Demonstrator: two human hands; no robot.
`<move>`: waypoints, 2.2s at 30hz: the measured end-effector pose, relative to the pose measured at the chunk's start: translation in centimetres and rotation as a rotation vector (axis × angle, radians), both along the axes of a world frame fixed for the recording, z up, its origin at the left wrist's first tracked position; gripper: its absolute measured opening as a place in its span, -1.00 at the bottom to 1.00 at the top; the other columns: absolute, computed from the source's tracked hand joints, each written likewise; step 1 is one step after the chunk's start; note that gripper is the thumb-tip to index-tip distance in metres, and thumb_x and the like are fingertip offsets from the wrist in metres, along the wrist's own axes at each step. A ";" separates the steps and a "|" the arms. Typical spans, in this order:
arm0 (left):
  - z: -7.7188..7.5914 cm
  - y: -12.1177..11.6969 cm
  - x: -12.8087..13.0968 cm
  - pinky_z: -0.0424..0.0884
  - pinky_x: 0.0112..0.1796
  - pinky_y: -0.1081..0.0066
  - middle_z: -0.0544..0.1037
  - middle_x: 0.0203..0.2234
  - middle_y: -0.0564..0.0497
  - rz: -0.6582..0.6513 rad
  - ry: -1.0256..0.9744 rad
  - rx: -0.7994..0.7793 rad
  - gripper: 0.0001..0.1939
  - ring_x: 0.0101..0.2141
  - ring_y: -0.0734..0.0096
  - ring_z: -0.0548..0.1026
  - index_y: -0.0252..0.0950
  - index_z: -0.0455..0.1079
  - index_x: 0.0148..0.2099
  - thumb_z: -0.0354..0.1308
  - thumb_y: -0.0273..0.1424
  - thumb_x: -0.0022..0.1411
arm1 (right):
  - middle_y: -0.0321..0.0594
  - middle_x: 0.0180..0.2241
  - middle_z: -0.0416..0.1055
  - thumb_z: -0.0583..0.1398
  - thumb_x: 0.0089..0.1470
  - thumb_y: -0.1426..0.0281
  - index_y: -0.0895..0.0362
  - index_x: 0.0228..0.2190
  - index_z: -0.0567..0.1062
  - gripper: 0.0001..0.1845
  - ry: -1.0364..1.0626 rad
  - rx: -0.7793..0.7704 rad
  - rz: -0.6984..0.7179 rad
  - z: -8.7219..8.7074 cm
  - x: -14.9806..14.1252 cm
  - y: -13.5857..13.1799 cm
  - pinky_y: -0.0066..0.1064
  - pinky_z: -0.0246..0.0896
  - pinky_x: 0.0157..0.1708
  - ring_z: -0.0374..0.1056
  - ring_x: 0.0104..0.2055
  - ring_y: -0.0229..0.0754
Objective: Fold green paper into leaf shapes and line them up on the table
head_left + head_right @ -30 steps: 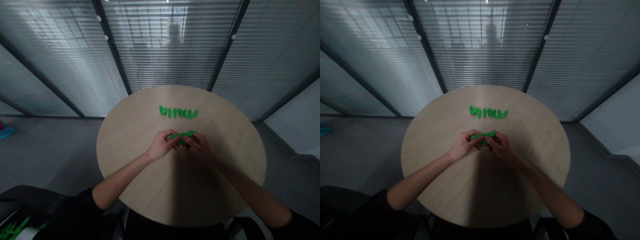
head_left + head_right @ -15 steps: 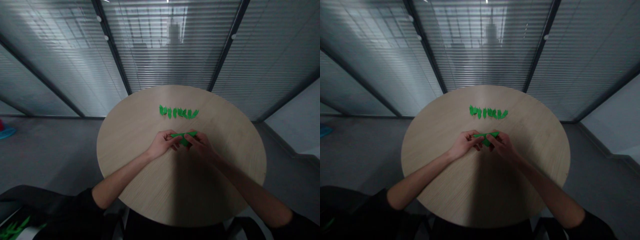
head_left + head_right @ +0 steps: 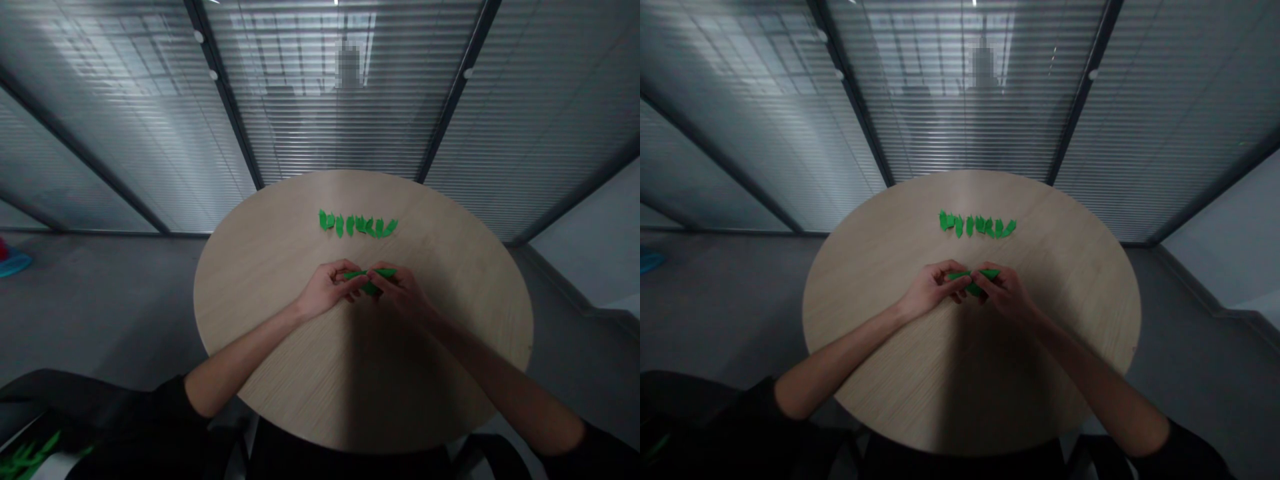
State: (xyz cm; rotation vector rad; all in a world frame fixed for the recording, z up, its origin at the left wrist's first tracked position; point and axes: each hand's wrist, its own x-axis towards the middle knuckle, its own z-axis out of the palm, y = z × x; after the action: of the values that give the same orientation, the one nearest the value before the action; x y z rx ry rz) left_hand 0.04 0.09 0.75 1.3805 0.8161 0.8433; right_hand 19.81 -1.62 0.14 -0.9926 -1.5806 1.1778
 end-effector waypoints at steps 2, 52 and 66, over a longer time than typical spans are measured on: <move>0.0 -0.1 0.1 0.51 -0.46 0.46 0.61 -0.46 0.01 0.013 0.009 0.019 -0.55 -0.53 0.49 0.54 -0.36 0.45 -0.19 0.44 -0.08 0.16 | -0.29 -0.52 0.42 0.26 0.21 0.02 0.14 -0.47 0.54 -0.55 -0.004 0.008 -0.001 -0.1 0.0 0.0 -0.45 0.25 -0.54 0.33 -0.54 -0.30; -1.0 -0.1 0.3 0.41 -0.53 0.49 0.57 -0.54 -0.04 -0.150 0.072 0.003 -0.47 -0.57 0.49 0.49 -0.38 0.52 -0.41 0.27 0.04 0.26 | -0.35 -0.63 0.31 0.23 0.16 0.05 0.11 -0.49 0.45 -0.60 -0.076 -0.026 -0.110 0.1 -0.4 -0.1 -0.44 0.03 -0.63 0.18 -0.61 -0.31; -0.6 0.3 -0.1 0.43 -0.54 0.52 0.50 -0.60 0.08 0.090 -0.071 -0.006 -0.47 -0.61 0.55 0.45 -0.32 0.35 -0.38 0.38 0.07 0.15 | -0.41 -0.67 0.24 0.23 0.16 0.04 0.10 -0.51 0.41 -0.58 -0.109 -0.029 -0.172 0.2 -0.1 0.1 -0.46 -0.03 -0.67 0.15 -0.67 -0.33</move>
State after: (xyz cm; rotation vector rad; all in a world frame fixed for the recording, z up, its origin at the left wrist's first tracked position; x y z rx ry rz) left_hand -0.03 0.40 0.16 1.3086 0.8300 0.9535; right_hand 19.75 -1.56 0.39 -1.2043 -1.5320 1.0465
